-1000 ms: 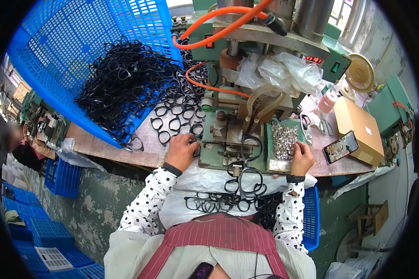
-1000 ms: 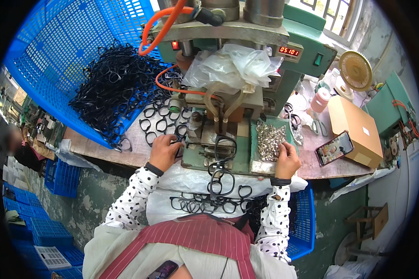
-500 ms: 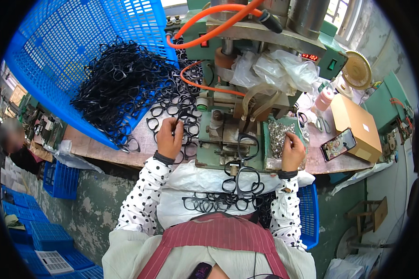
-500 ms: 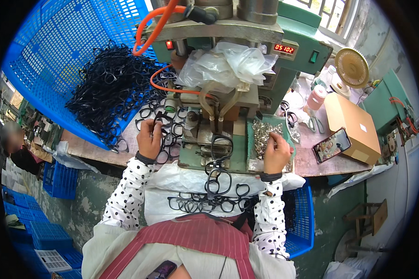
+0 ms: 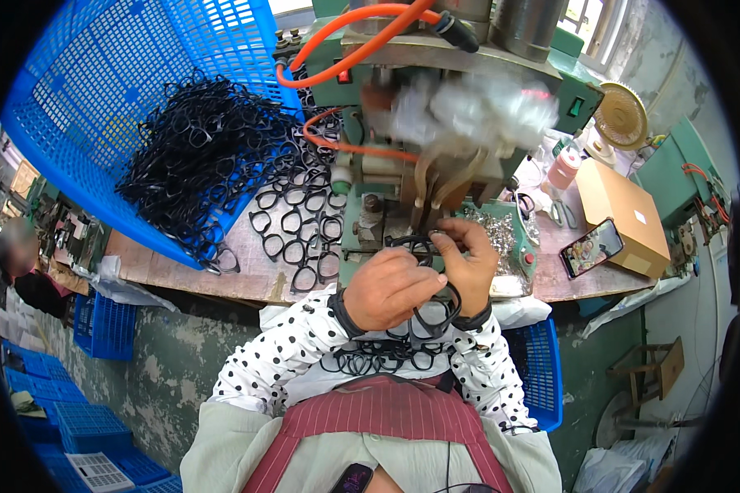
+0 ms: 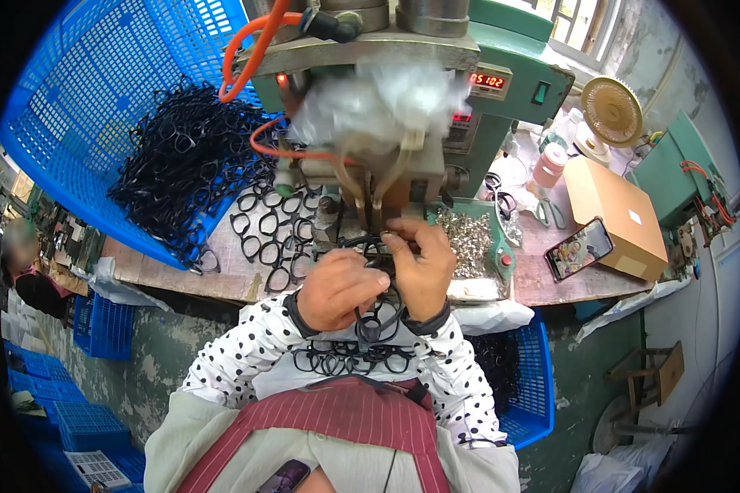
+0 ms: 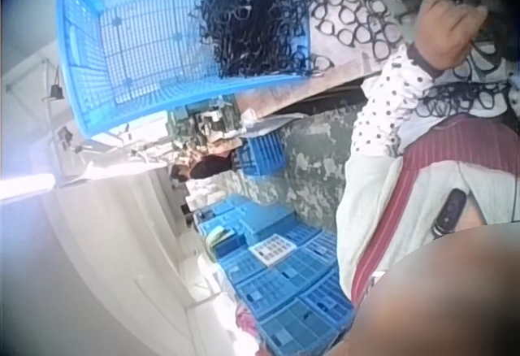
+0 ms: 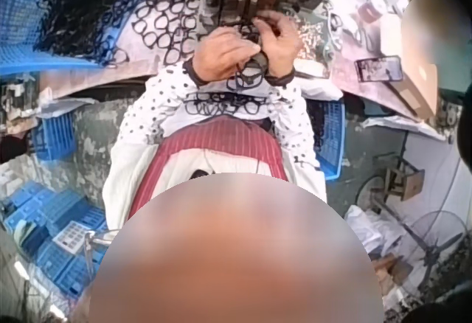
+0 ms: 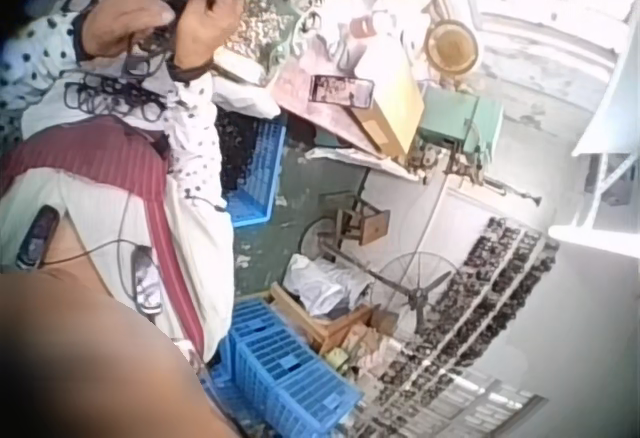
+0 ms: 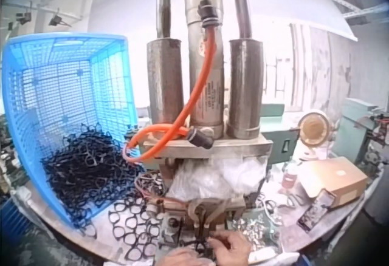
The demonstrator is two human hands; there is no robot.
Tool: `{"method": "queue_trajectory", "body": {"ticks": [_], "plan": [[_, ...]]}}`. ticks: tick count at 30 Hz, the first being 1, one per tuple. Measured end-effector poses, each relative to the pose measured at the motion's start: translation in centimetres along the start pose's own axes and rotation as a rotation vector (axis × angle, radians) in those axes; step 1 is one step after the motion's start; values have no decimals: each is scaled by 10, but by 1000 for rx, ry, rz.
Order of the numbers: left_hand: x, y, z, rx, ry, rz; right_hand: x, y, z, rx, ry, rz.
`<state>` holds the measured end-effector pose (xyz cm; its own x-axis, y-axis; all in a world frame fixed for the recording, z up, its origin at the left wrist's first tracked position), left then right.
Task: The person repeatedly picks up black eyeglass frames from a blue basket, places them into a press machine, and adds small metal components from a tray. The person operates the machine to attach the components and then removes the finished frames, placing them on the table.
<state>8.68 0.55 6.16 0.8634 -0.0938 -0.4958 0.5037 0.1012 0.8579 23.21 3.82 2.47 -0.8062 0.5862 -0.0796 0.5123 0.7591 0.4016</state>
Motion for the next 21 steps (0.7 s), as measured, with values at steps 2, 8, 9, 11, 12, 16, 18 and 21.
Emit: {"method": "queue_trajectory", "body": {"ticks": [2, 8, 9, 11, 12, 16, 18, 21], "plan": [[5, -5, 7, 50, 9, -53, 7, 4, 4, -11, 47, 23], [-20, -1, 16, 58, 83, -9, 21, -3, 22, -156, 163, 135], [-31, 4, 8, 18, 98, -25, 21, -5, 24, -181, 218, 152], [-72, 15, -30, -268, 158, 148, 25, -8, 26, -233, 332, 175], [-88, 13, -61, -525, 28, 350, 26, -9, 20, -283, 316, 200], [-90, 5, -77, -646, -175, 484, 23, -11, 33, -232, 384, 261], [-64, 10, -50, -342, 32, 118, 18, -9, 31, -240, 227, 214], [-27, 3, 0, 0, -96, 61, 0, 5, 23, -289, 93, 205]]}}
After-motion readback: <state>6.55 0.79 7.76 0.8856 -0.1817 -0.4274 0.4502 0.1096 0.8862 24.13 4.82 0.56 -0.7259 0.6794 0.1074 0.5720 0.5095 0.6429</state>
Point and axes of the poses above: each hand's wrist, its own y-axis towards the middle knuckle, its own x-axis out of the palm, z = x × y, the point moved 10 cm from there along y, towards the middle knuckle, and after that the axes turned 5 degrees about z, right-handed, at the moved point
